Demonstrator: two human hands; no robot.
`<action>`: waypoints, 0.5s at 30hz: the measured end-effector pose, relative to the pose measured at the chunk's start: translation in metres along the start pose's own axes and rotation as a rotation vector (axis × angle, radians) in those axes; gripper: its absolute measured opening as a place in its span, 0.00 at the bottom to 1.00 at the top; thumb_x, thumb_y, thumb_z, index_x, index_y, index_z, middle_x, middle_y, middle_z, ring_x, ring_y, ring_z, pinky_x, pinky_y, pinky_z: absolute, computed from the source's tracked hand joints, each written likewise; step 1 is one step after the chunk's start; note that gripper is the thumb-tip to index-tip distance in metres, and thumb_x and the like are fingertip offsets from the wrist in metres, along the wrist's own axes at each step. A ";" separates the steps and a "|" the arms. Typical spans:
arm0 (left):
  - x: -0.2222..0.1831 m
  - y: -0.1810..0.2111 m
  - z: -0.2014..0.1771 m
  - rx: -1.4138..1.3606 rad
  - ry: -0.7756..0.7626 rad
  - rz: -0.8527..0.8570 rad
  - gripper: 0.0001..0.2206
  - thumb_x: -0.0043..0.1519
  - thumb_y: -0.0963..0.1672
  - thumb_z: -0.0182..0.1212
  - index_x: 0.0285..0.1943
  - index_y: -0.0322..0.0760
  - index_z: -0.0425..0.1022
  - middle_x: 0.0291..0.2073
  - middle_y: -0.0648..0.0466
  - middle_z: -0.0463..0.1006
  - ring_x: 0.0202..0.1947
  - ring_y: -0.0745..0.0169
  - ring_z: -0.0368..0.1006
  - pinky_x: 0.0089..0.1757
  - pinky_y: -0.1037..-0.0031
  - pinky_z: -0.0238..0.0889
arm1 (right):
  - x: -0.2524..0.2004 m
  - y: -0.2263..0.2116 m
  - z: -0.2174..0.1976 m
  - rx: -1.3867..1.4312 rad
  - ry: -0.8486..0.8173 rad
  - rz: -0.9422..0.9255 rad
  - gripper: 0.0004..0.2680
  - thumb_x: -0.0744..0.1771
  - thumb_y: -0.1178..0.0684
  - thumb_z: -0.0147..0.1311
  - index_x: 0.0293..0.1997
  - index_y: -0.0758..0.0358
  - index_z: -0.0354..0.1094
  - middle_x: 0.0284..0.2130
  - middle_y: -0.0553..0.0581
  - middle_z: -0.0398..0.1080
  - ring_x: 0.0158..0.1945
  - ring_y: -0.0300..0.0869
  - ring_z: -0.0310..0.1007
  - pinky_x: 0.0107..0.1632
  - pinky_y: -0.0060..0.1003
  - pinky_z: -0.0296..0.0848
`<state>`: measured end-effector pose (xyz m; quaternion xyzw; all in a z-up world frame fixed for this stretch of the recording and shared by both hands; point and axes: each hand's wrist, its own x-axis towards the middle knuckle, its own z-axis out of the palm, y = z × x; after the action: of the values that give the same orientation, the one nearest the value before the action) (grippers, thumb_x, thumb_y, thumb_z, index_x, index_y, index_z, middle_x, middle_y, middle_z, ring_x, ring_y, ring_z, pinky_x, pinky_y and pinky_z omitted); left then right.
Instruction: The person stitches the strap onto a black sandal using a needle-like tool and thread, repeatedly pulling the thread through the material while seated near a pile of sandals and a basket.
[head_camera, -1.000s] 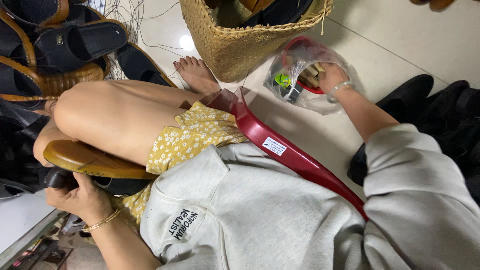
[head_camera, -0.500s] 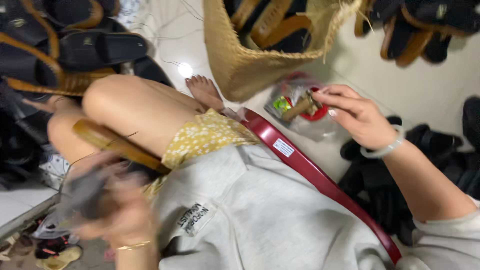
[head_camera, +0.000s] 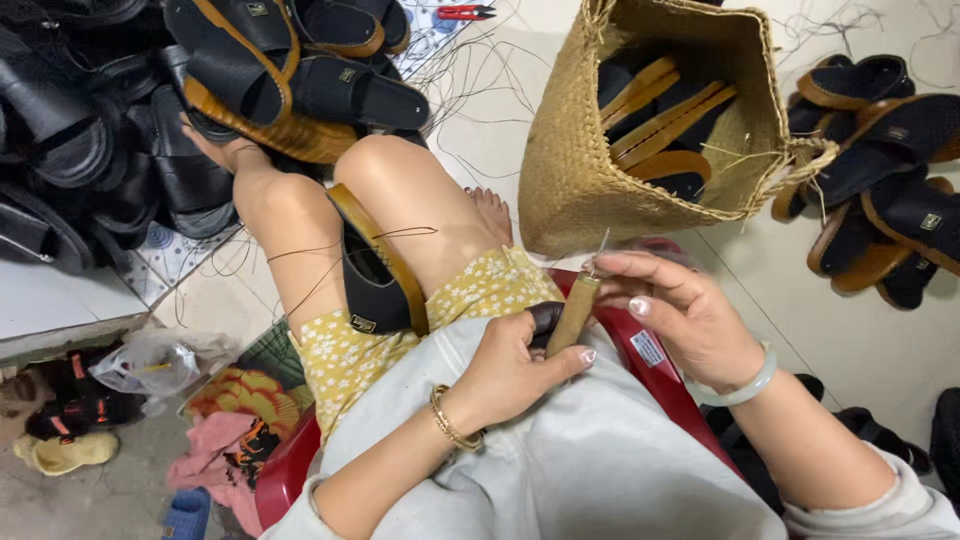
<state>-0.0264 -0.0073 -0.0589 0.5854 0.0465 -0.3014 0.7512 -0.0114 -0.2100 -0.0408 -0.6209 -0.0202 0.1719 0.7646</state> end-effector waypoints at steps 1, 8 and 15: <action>0.002 -0.002 -0.002 0.010 -0.012 -0.004 0.16 0.47 0.42 0.68 0.42 0.31 0.76 0.29 0.49 0.80 0.27 0.72 0.73 0.30 0.82 0.70 | 0.001 0.003 0.000 0.011 0.008 0.007 0.16 0.62 0.60 0.46 0.54 0.81 0.57 0.51 0.68 0.60 0.50 0.49 0.66 0.53 0.44 0.66; 0.002 0.023 0.002 0.052 -0.004 -0.039 0.22 0.46 0.40 0.67 0.49 0.25 0.70 0.33 0.43 0.78 0.29 0.65 0.73 0.32 0.75 0.73 | 0.001 0.000 0.003 0.028 -0.004 0.023 0.16 0.62 0.61 0.48 0.53 0.82 0.58 0.50 0.71 0.62 0.50 0.52 0.68 0.53 0.48 0.67; 0.028 -0.035 -0.009 -0.009 -0.019 0.035 0.07 0.55 0.38 0.52 0.42 0.28 0.67 0.33 0.45 0.76 0.31 0.60 0.75 0.34 0.75 0.71 | -0.027 0.030 -0.131 -0.289 0.142 0.246 0.12 0.66 0.61 0.40 0.52 0.75 0.61 0.45 0.66 0.68 0.46 0.44 0.67 0.52 0.38 0.67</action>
<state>-0.0190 -0.0148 -0.1028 0.5799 0.0306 -0.2935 0.7594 -0.0118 -0.3363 -0.0942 -0.7325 0.0853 0.2150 0.6403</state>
